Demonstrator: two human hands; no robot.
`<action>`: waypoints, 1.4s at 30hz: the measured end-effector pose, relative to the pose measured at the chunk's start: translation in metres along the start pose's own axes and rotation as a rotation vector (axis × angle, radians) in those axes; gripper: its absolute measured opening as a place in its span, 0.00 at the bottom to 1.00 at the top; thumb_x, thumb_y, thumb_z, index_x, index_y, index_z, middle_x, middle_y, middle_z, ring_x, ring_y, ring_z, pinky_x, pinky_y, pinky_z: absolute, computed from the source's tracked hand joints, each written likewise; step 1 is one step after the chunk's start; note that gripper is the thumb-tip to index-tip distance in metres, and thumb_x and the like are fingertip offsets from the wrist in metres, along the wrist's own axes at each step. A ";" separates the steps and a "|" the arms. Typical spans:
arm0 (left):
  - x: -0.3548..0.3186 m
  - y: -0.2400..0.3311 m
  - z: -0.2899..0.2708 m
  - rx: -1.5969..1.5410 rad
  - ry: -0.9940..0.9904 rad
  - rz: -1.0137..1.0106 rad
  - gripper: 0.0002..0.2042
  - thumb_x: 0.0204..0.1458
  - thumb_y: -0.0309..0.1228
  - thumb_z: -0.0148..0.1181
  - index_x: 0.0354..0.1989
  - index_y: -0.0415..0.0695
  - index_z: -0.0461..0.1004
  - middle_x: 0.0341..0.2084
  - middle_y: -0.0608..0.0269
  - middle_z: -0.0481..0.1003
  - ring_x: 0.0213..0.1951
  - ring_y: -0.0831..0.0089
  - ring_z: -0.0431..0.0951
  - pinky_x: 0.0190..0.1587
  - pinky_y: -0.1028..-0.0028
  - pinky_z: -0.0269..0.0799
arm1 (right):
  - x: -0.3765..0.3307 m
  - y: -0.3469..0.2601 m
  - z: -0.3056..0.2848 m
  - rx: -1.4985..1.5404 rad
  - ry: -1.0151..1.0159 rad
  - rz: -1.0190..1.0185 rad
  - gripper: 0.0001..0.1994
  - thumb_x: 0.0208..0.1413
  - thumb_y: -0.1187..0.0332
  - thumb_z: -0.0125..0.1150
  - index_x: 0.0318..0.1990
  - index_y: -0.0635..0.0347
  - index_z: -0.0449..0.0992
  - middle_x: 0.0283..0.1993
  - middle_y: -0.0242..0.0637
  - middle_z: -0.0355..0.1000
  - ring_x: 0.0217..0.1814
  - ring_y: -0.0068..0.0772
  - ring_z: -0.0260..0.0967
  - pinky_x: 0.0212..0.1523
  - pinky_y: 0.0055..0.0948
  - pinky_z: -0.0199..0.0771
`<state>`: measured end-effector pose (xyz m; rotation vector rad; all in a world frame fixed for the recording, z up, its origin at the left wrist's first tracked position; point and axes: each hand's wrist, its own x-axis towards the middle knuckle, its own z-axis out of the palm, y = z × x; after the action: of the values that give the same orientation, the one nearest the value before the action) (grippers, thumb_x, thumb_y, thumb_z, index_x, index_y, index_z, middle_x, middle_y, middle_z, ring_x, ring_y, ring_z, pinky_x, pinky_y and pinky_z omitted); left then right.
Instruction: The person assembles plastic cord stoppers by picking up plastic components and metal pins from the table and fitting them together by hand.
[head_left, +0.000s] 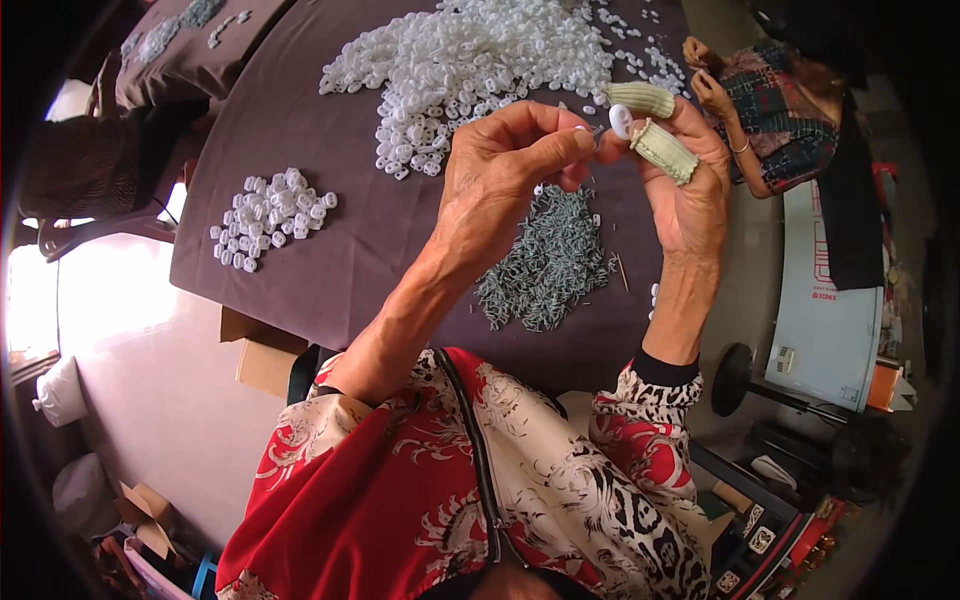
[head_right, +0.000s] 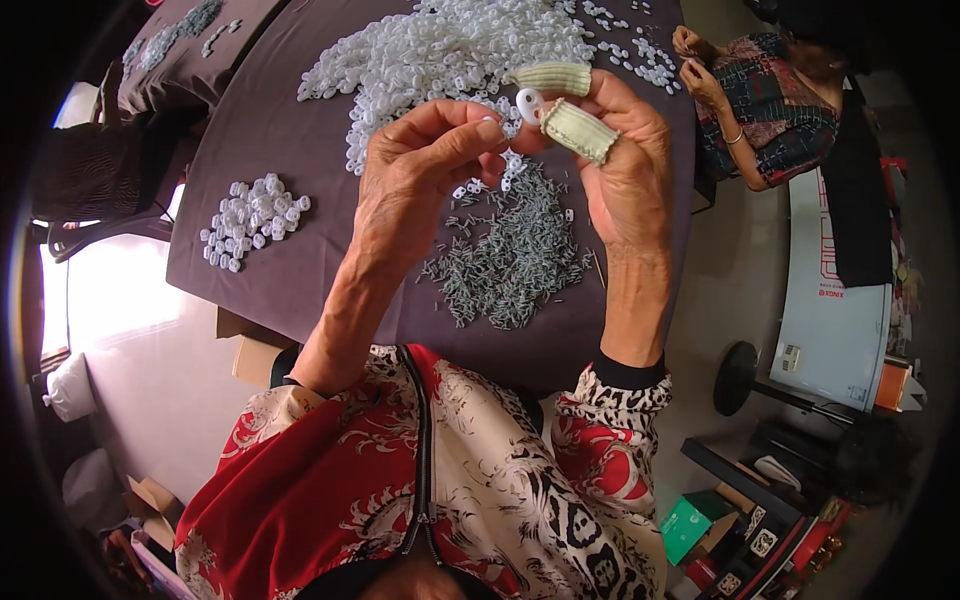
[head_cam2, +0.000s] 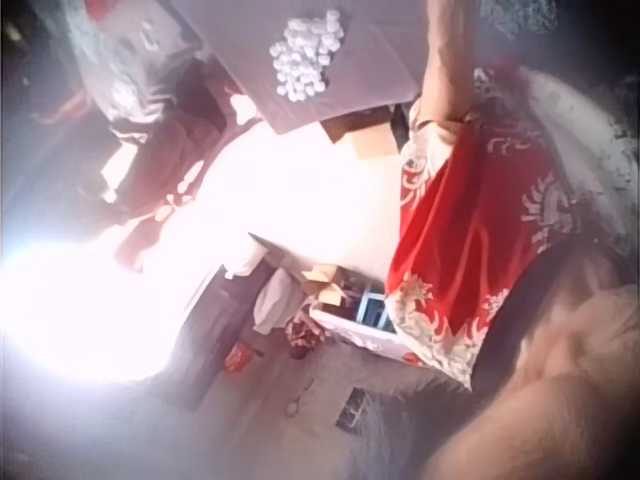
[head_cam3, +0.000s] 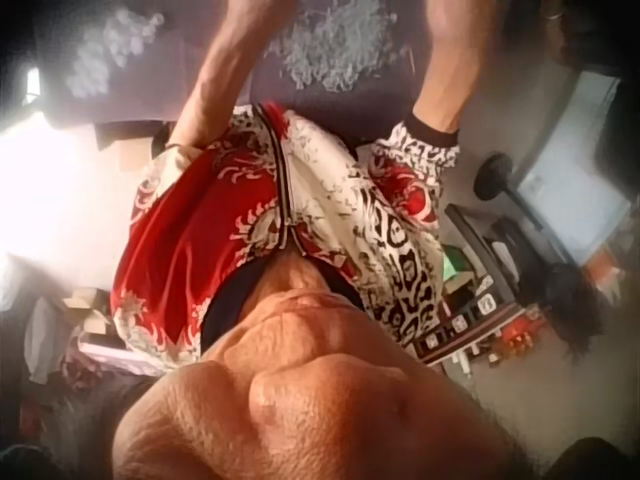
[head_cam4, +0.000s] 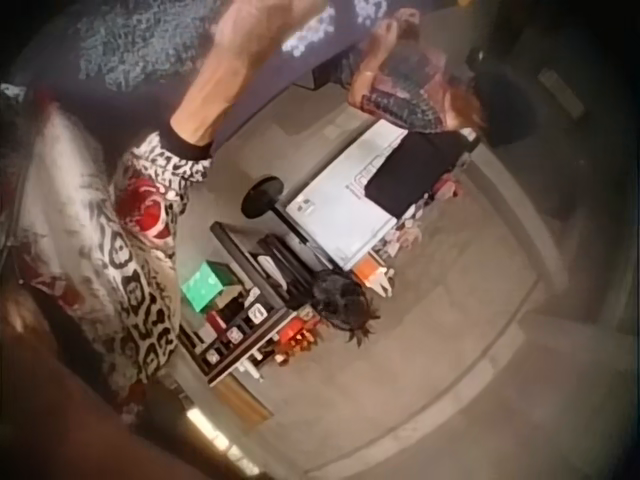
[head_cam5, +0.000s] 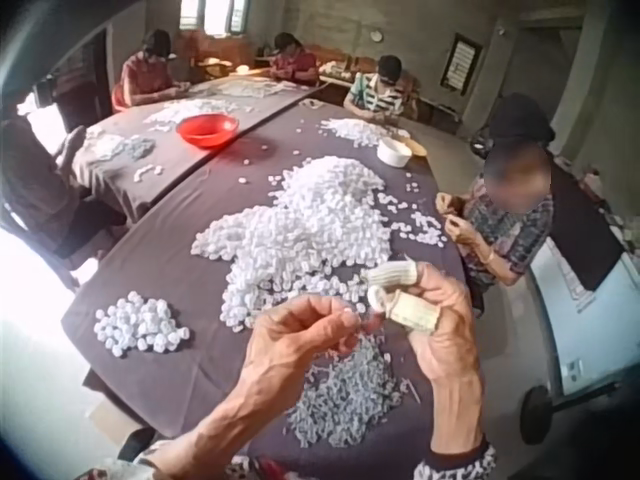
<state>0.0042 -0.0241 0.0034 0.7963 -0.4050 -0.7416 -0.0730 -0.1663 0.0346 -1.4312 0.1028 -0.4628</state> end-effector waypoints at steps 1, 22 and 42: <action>0.000 0.001 0.001 0.008 0.000 0.003 0.06 0.46 0.26 0.57 0.30 0.36 0.72 0.23 0.62 0.72 0.24 0.78 0.71 0.30 0.78 0.68 | -0.001 -0.003 0.002 -0.019 -0.001 -0.004 0.11 0.47 0.75 0.53 0.40 0.67 0.71 0.34 0.38 0.72 0.30 0.23 0.69 0.37 0.22 0.70; -0.006 0.006 0.008 0.078 0.053 0.091 0.06 0.46 0.26 0.58 0.30 0.36 0.73 0.24 0.62 0.74 0.27 0.78 0.72 0.34 0.79 0.68 | -0.008 -0.011 0.024 -0.374 0.079 -0.145 0.13 0.47 0.80 0.46 0.41 0.67 0.71 0.33 0.36 0.72 0.35 0.23 0.69 0.36 0.20 0.69; -0.004 -0.005 0.007 0.075 0.043 0.033 0.05 0.48 0.24 0.55 0.31 0.34 0.71 0.26 0.58 0.74 0.28 0.76 0.73 0.34 0.79 0.70 | -0.005 0.002 -0.006 -0.039 0.023 0.023 0.09 0.46 0.73 0.56 0.36 0.67 0.72 0.31 0.35 0.72 0.32 0.22 0.69 0.36 0.22 0.69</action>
<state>-0.0052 -0.0267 0.0036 0.8725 -0.4085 -0.6804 -0.0788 -0.1705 0.0304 -1.4620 0.1470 -0.4608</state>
